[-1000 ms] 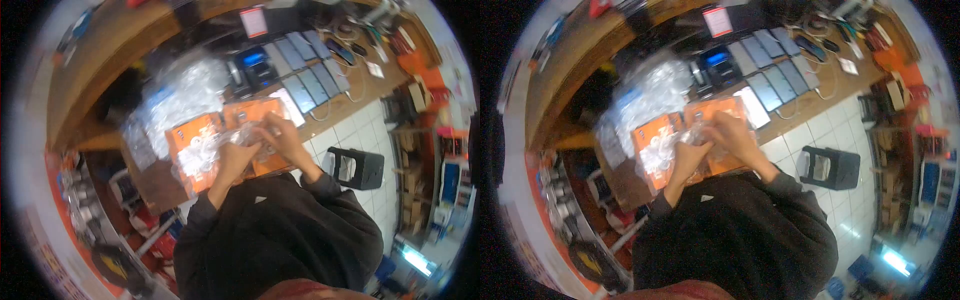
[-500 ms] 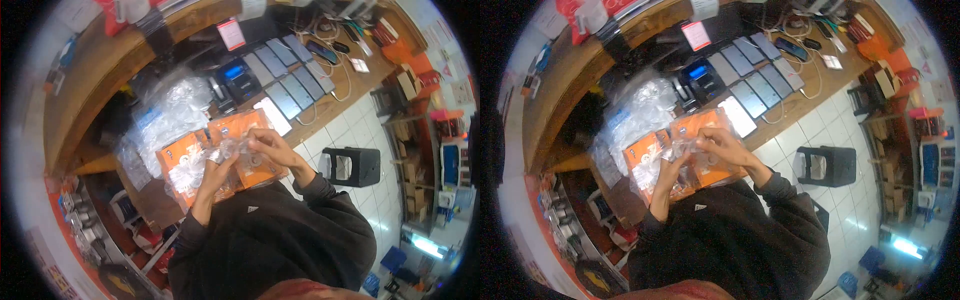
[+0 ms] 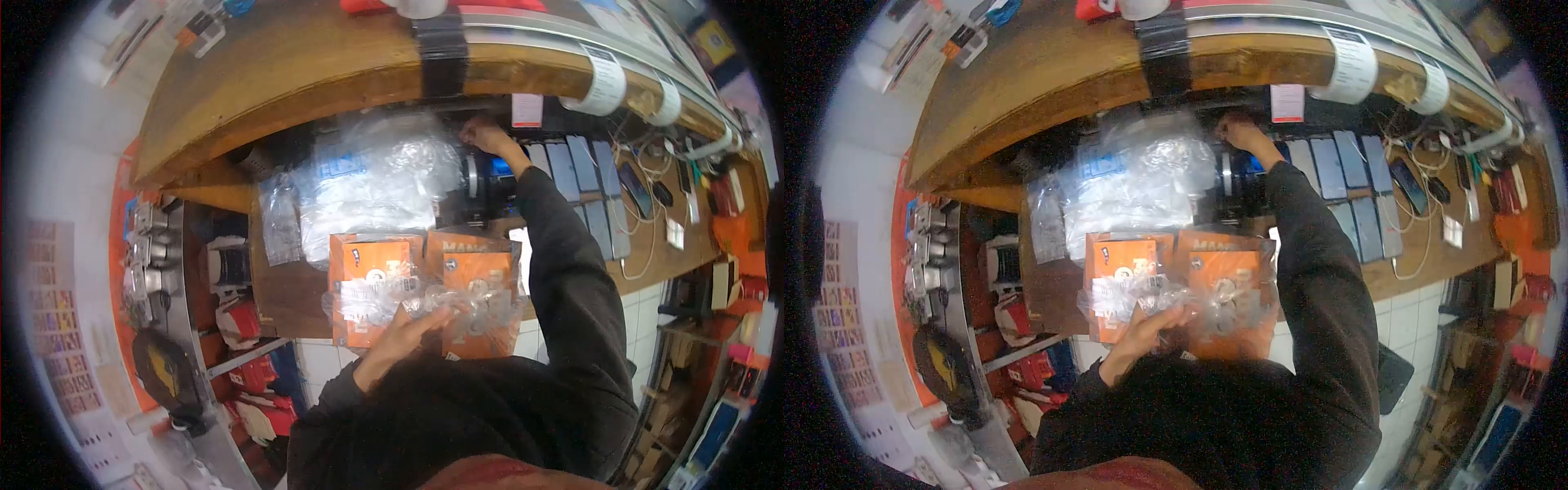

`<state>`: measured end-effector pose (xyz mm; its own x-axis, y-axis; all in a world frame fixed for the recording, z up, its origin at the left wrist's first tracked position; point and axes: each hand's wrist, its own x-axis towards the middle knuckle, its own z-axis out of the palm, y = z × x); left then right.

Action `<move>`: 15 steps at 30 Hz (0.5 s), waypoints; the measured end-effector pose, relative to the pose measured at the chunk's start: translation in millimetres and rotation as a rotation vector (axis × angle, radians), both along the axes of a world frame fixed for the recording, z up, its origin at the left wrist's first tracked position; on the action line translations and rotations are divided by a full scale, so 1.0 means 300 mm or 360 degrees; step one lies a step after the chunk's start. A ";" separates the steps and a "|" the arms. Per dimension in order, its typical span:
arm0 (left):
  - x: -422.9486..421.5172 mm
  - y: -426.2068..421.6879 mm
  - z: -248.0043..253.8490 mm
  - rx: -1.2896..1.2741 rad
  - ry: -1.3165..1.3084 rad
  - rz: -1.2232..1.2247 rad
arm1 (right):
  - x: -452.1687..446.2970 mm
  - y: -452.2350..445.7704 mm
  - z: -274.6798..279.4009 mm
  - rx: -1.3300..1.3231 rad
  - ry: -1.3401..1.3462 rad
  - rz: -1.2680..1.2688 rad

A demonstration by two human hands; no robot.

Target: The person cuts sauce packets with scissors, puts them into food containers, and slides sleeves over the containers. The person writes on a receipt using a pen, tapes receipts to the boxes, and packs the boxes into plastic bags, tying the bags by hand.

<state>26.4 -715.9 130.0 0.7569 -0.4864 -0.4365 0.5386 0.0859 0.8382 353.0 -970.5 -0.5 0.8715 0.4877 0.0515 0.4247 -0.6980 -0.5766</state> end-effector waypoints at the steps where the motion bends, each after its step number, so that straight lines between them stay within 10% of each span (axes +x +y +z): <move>1: -0.003 0.004 -0.015 0.0005 0.0055 -0.0009 | 0.054 0.038 -0.076 -0.0430 -0.0086 -0.0138; 3: -0.005 -0.010 -0.010 -0.0100 0.0045 0.0183 | 0.094 0.107 -0.143 -0.0846 -0.0168 -0.0196; 7: 0.020 -0.006 0.060 -0.0222 0.0131 0.0253 | 0.053 0.219 -0.146 -0.0386 -0.0043 -0.0631; 10: -0.010 0.035 -0.002 -0.1094 0.0054 0.0102 | 0.081 0.226 -0.080 -0.0472 0.0305 -0.0534; 15: -0.067 0.073 -0.081 -0.0355 -0.0532 0.0245 | 0.104 0.232 -0.113 -0.0685 0.0190 -0.0641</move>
<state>6.3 -694.0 105.8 0.9101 -0.4112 -0.0518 0.2071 0.3431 0.9162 384.1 -900.8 -34.5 0.9797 0.0730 -0.1867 0.0278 -0.9718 -0.2340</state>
